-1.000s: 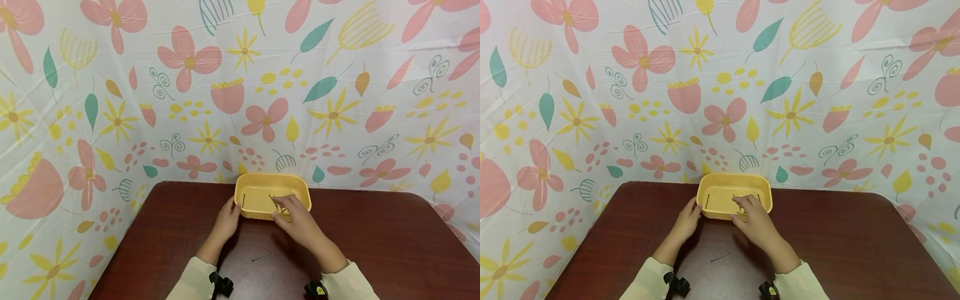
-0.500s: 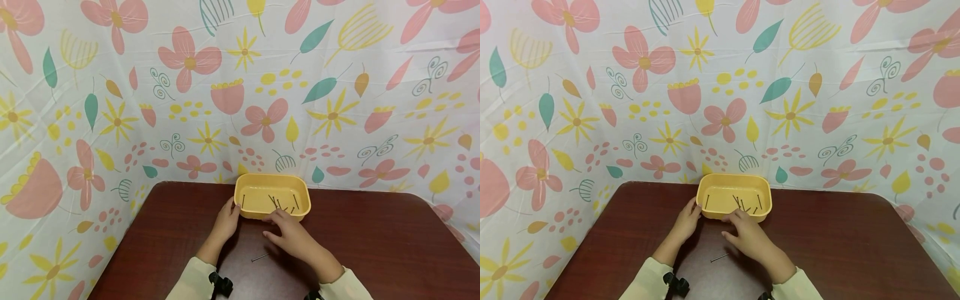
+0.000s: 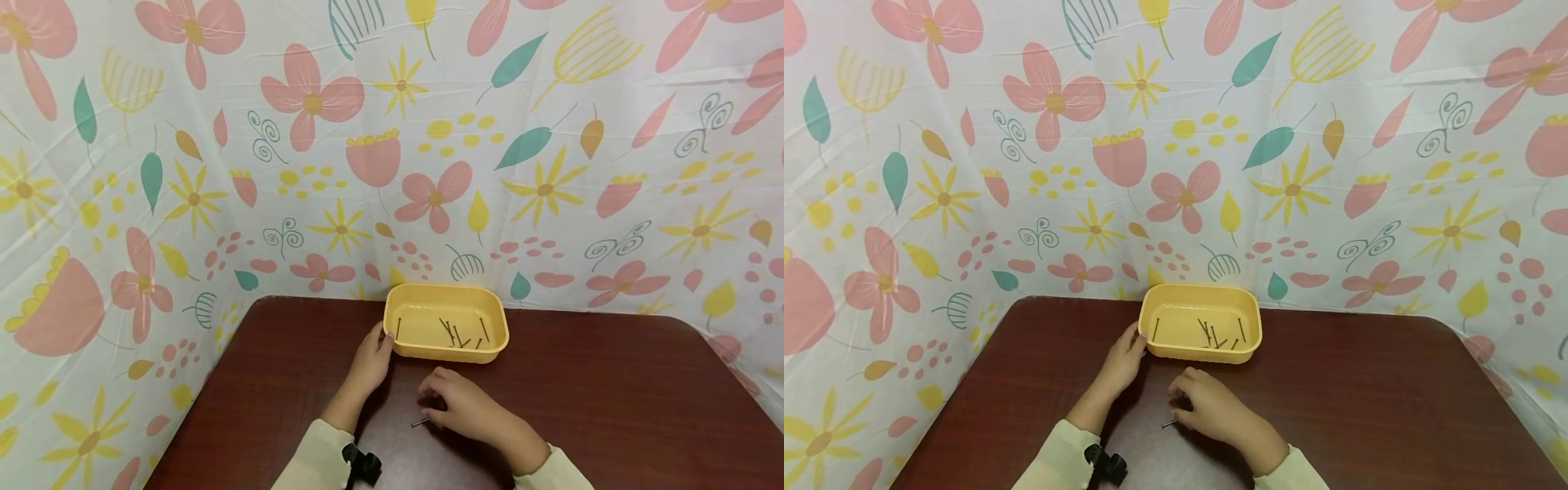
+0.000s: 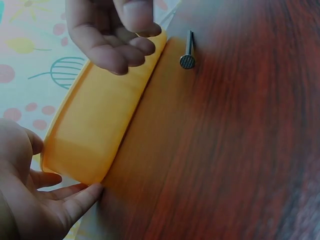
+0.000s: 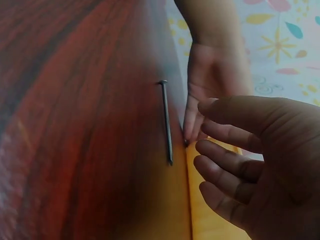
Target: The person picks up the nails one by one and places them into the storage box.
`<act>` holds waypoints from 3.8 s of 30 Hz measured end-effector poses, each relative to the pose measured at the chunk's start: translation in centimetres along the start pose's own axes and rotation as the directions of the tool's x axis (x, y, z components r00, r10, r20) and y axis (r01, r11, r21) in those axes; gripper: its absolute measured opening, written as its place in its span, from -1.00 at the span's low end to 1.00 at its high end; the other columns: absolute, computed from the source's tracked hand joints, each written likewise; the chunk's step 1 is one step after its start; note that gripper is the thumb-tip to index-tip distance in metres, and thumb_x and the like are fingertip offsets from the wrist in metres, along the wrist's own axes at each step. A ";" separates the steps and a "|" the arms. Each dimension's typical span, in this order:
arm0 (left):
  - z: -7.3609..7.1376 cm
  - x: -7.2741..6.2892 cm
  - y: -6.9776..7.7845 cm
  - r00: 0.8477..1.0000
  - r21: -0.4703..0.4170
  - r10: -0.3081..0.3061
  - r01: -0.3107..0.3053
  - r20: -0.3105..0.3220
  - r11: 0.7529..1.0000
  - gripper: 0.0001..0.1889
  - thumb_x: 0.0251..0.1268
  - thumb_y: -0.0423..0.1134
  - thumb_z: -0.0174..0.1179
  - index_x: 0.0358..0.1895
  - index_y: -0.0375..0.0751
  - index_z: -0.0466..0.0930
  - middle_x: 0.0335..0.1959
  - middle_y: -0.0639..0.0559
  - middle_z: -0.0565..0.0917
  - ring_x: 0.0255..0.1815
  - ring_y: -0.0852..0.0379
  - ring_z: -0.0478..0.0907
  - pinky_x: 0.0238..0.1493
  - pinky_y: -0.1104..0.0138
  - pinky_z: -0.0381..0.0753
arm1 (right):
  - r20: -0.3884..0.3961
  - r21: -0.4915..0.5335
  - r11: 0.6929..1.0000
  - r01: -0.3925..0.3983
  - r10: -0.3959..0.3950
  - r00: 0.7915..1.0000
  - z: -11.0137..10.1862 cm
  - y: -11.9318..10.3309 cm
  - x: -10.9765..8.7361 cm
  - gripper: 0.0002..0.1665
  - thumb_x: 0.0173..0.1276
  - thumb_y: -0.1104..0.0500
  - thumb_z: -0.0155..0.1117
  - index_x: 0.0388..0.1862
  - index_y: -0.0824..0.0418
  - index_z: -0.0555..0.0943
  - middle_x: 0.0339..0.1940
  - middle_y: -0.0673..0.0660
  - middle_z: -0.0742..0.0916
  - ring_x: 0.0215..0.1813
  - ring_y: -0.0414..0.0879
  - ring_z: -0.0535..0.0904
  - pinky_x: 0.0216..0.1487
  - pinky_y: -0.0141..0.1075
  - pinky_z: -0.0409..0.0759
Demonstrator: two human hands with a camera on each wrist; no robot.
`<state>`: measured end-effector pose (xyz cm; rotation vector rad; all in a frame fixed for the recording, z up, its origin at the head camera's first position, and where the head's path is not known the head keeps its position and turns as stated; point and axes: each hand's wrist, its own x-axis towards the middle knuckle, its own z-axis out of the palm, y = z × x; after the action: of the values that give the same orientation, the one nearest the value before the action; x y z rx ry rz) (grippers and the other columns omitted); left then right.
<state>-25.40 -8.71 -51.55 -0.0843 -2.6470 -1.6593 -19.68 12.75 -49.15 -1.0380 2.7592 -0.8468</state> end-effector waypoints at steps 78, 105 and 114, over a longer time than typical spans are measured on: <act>-0.1 -0.1 0.1 1.000 -0.031 -0.017 0.017 0.026 0.999 -0.40 0.65 0.05 -0.19 0.58 -0.16 0.18 0.39 -0.20 0.45 0.37 -0.12 0.48 0.32 -0.05 0.50 | 0.042 0.050 0.999 -0.018 0.016 0.999 1.2 0.8 0.0 -0.88 0.33 0.16 0.43 -0.35 -0.01 0.64 -0.31 -0.17 0.54 -0.26 -0.38 0.43 -0.21 -0.43 0.48; 0.1 -0.1 0.2 0.999 -0.028 -0.032 0.033 0.036 0.999 -0.34 0.63 0.17 -0.20 0.58 -0.15 0.18 0.41 -0.21 0.43 0.38 -0.17 0.46 0.30 -0.08 0.52 | -0.459 0.001 1.000 -0.024 0.022 0.888 -2.1 1.3 1.3 -0.88 0.31 0.18 0.47 -0.30 -0.03 0.68 -0.27 -0.13 0.59 -0.18 -0.24 0.54 -0.17 -0.32 0.58; 0.1 -0.1 0.1 0.998 -0.031 -0.053 0.054 0.039 0.998 -0.34 0.63 0.18 -0.21 0.58 -0.12 0.18 0.44 -0.20 0.41 0.40 -0.16 0.46 0.31 -0.07 0.52 | -0.518 -0.015 0.996 -0.093 0.072 0.852 -3.4 1.2 2.4 -0.91 0.33 0.20 0.44 -0.30 0.03 0.67 -0.26 -0.04 0.60 -0.18 -0.15 0.55 -0.14 -0.28 0.55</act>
<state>-25.25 -8.55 -51.55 -0.0466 -2.6732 -1.7337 -23.07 13.59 -46.62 -0.7728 3.2378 -1.2192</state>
